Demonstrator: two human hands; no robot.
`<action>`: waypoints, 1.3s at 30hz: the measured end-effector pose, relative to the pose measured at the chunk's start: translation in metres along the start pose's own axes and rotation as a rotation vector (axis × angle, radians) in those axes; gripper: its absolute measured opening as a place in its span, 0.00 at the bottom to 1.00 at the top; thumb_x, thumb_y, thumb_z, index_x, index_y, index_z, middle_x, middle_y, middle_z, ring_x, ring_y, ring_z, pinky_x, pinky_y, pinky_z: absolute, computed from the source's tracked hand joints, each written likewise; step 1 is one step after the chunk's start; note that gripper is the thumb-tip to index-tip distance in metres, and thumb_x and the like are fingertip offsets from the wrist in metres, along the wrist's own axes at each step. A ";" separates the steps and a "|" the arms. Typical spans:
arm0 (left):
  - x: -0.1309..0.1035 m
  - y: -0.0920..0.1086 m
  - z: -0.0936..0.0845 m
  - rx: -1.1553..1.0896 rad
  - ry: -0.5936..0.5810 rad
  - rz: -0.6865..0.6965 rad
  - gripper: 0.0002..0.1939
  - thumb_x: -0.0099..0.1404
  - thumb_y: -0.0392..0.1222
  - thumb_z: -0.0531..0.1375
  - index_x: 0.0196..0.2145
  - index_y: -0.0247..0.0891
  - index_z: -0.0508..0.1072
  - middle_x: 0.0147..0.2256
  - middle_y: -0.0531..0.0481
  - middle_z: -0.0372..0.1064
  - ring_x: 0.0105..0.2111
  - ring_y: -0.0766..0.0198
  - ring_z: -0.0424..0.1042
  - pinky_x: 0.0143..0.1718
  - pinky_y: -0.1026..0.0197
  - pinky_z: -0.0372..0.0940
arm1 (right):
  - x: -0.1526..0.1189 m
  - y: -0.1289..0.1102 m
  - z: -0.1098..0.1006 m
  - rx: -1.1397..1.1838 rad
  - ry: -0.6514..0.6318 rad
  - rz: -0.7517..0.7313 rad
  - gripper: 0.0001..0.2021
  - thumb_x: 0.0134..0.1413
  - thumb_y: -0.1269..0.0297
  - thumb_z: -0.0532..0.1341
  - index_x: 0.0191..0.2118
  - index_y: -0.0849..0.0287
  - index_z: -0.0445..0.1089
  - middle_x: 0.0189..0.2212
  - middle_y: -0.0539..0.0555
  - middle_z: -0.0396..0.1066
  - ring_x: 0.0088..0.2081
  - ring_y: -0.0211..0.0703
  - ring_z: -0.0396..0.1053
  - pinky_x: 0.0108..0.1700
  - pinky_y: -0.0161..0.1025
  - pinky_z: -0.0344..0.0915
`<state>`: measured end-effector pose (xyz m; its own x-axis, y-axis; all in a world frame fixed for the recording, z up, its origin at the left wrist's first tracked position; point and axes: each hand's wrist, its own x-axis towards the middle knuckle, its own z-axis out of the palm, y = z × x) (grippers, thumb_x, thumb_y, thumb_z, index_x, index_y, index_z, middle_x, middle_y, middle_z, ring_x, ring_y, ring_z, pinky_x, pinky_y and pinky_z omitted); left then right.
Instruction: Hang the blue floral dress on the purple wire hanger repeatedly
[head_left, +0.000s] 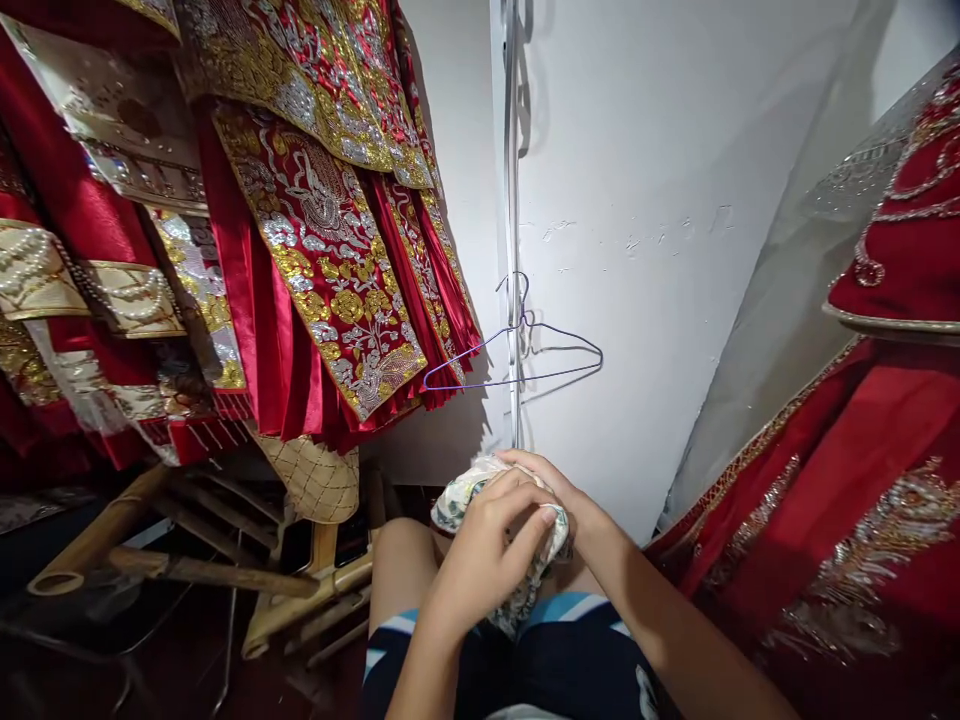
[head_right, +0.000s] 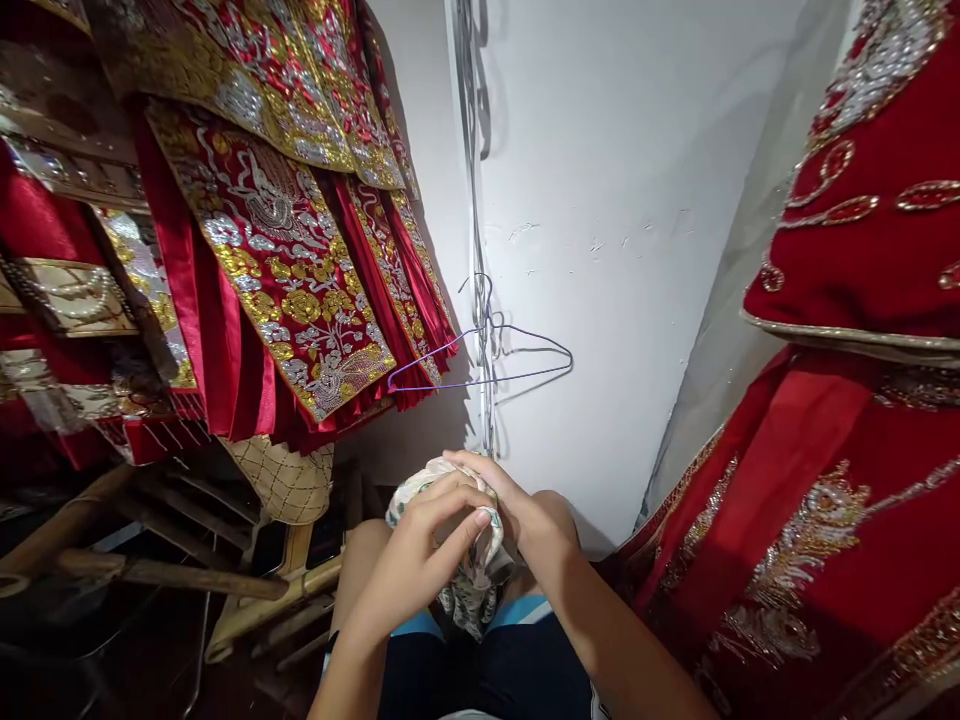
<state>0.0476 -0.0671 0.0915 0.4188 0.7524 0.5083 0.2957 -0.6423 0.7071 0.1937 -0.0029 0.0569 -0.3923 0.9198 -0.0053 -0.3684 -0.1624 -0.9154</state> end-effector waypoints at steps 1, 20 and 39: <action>0.001 -0.001 -0.004 0.029 0.030 0.017 0.10 0.71 0.43 0.54 0.44 0.41 0.74 0.44 0.45 0.71 0.47 0.57 0.68 0.51 0.56 0.61 | -0.001 -0.005 0.001 0.053 0.033 0.084 0.15 0.41 0.71 0.61 0.38 0.52 0.75 0.39 0.49 0.77 0.41 0.44 0.71 0.44 0.40 0.68; 0.003 -0.097 -0.069 0.784 -0.554 -0.446 0.17 0.63 0.52 0.55 0.23 0.38 0.64 0.26 0.45 0.66 0.27 0.58 0.65 0.30 0.59 0.54 | 0.084 -0.091 -0.064 -0.826 0.342 -0.634 0.26 0.45 0.67 0.56 0.54 0.58 0.67 0.20 0.44 0.62 0.20 0.37 0.53 0.27 0.35 0.53; 0.031 -0.123 0.014 -0.653 0.038 -0.476 0.42 0.53 0.50 0.69 0.63 0.44 0.60 0.30 0.54 0.69 0.29 0.66 0.69 0.36 0.63 0.62 | 0.054 -0.067 -0.076 -0.689 0.254 -0.417 0.12 0.47 0.56 0.55 0.21 0.58 0.60 0.19 0.45 0.56 0.24 0.36 0.53 0.29 0.34 0.49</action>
<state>0.0364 0.0331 0.0131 0.3416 0.9357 0.0884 -0.1307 -0.0458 0.9904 0.2612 0.0842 0.0872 -0.1065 0.9219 0.3724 0.1875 0.3864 -0.9031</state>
